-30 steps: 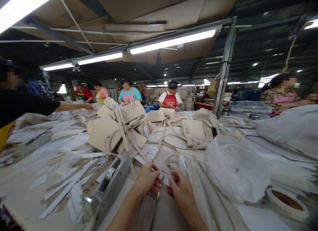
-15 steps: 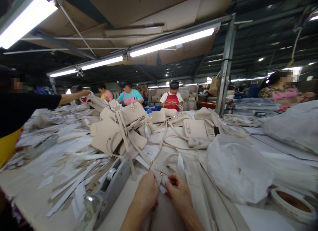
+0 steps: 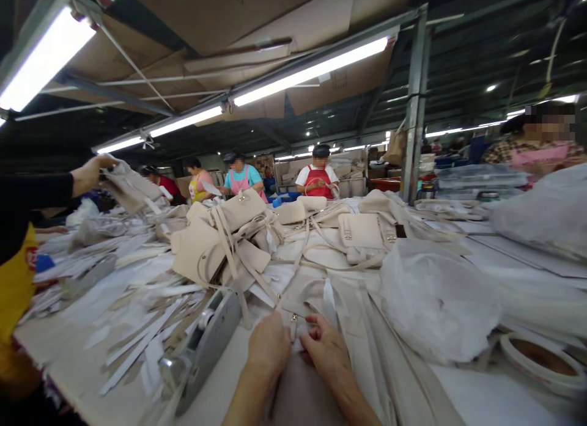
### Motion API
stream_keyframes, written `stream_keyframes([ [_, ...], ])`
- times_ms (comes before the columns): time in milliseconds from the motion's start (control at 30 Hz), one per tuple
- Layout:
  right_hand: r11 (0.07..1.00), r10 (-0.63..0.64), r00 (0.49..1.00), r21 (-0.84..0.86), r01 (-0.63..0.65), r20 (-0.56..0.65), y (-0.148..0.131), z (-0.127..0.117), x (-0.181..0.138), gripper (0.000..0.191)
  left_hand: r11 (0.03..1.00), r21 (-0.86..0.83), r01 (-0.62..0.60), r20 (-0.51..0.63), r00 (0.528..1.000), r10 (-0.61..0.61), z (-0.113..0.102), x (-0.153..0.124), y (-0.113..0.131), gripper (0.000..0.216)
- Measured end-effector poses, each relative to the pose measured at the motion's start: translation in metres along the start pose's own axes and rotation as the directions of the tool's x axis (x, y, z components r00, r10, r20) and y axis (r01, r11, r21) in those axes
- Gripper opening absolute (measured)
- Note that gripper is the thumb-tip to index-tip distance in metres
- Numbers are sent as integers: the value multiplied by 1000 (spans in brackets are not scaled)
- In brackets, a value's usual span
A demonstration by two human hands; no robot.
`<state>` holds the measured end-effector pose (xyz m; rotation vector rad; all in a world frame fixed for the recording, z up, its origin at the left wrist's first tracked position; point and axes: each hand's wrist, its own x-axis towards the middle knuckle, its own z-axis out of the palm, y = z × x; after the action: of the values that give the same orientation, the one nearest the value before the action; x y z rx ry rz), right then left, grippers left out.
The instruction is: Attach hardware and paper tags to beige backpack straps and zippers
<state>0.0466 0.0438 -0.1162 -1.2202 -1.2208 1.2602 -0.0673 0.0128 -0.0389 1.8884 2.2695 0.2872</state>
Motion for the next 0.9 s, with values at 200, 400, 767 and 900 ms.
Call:
stream_keyframes([
  [200,998,30,1000,61,-30,5,0,-1,-2,29,998,64,3,-12,1000,-3,1,-2,13,33],
  [400,996,70,997,52,-72,28,-2,0,-2,26,1000,20,-16,56,998,15,-6,13,9,25],
  [767,949,167,986,273,-156,-19,-14,1,-6,42,874,-469,128,434,895,101,-19,42,-8,32],
  [900,941,192,979,295,-163,-71,-17,12,-7,55,822,-540,179,471,874,119,-9,40,-12,30],
])
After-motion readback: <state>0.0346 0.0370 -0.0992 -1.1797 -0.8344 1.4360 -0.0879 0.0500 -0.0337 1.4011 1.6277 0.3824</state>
